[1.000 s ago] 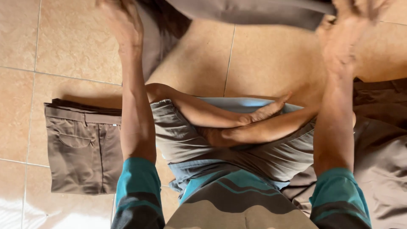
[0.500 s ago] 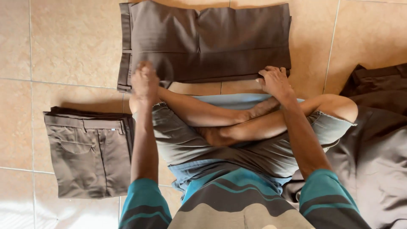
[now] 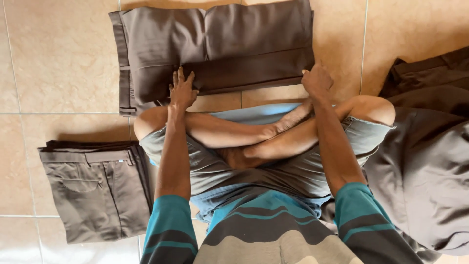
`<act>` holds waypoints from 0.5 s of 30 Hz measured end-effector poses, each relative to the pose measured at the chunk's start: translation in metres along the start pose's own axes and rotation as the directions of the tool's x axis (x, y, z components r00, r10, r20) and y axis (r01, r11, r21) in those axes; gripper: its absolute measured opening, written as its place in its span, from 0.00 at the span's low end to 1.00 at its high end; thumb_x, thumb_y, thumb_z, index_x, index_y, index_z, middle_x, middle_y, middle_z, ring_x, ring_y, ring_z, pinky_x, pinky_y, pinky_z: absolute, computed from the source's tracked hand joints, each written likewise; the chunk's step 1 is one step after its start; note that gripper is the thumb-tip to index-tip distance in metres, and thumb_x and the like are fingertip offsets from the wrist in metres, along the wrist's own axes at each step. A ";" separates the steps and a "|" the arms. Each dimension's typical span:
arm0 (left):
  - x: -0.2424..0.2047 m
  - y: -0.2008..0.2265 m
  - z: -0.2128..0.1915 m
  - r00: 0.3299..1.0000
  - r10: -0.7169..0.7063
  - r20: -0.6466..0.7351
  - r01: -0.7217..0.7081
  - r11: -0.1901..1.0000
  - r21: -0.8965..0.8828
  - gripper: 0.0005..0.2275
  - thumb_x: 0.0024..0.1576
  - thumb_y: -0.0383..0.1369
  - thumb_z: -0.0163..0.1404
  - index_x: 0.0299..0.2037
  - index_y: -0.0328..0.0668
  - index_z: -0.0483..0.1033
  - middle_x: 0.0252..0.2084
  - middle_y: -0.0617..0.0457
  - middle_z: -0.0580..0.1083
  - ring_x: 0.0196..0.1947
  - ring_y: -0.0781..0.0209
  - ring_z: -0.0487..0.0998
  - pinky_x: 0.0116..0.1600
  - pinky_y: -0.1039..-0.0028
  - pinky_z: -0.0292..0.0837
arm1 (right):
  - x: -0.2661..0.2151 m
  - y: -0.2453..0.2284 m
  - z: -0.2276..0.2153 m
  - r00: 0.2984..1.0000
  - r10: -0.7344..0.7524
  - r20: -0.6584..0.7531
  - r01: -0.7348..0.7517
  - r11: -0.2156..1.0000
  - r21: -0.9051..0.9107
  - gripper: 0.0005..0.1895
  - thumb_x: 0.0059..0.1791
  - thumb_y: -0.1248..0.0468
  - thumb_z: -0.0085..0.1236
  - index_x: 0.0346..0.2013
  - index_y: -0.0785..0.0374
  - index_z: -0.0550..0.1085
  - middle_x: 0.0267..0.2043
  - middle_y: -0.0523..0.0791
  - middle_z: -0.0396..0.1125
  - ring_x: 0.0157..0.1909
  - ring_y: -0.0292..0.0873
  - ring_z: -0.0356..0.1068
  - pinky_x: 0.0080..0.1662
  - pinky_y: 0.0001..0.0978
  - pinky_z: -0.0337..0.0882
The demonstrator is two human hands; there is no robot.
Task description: The person is sitting on the floor and folding several pairs of brown trousers, then stacking them neatly.
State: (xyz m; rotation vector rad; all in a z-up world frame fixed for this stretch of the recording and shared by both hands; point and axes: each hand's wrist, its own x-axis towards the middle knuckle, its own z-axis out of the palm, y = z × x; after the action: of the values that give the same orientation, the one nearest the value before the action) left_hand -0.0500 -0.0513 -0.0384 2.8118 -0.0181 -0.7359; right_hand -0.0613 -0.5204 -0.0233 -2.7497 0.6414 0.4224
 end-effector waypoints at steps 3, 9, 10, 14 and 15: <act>-0.013 0.009 -0.005 0.999 -0.013 -0.036 0.015 0.999 0.048 0.35 0.60 0.40 0.58 0.77 0.53 0.54 0.79 0.35 0.40 0.79 0.34 0.40 0.71 0.32 0.51 | 0.036 0.030 0.037 0.997 0.004 0.073 -0.006 1.000 0.022 0.30 0.55 0.47 0.55 0.65 0.61 0.65 0.59 0.55 0.65 0.59 0.63 0.69 0.53 0.67 0.67; 0.013 -0.008 -0.005 0.998 -0.036 -0.053 0.036 0.999 0.002 0.36 0.61 0.40 0.57 0.78 0.56 0.52 0.80 0.37 0.39 0.80 0.38 0.37 0.73 0.35 0.51 | 0.037 0.017 0.038 0.998 -0.069 0.003 0.069 0.997 0.030 0.23 0.54 0.56 0.58 0.59 0.68 0.70 0.51 0.55 0.67 0.53 0.62 0.72 0.49 0.63 0.72; 0.025 -0.013 -0.002 0.996 -0.059 -0.069 0.061 0.998 0.027 0.37 0.60 0.41 0.58 0.78 0.57 0.52 0.80 0.38 0.37 0.80 0.39 0.36 0.73 0.35 0.51 | 0.032 0.008 0.029 0.997 -0.081 -0.020 0.083 0.992 0.100 0.22 0.53 0.57 0.60 0.55 0.71 0.72 0.47 0.57 0.69 0.51 0.64 0.73 0.48 0.63 0.72; 0.025 -0.015 -0.007 0.992 -0.066 -0.112 0.070 0.997 0.026 0.36 0.60 0.39 0.57 0.79 0.54 0.52 0.80 0.38 0.37 0.80 0.38 0.36 0.74 0.35 0.49 | 0.036 0.007 0.042 0.987 -0.072 -0.147 0.102 0.972 0.213 0.19 0.50 0.56 0.63 0.48 0.68 0.78 0.39 0.54 0.76 0.45 0.63 0.76 0.44 0.64 0.73; 0.019 -0.010 -0.005 0.992 -0.063 -0.106 0.066 0.997 0.028 0.36 0.60 0.39 0.57 0.79 0.54 0.52 0.80 0.38 0.37 0.80 0.38 0.36 0.74 0.35 0.49 | 0.035 0.007 0.037 0.987 -0.066 -0.144 0.096 0.972 0.213 0.19 0.50 0.56 0.63 0.48 0.68 0.78 0.39 0.54 0.76 0.45 0.63 0.76 0.44 0.64 0.73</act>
State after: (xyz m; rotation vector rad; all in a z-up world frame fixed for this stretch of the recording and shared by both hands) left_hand -0.0318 -0.0421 -0.0453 2.8894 0.0803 -0.6048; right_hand -0.0427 -0.5273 -0.0707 -2.5969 0.5684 0.1364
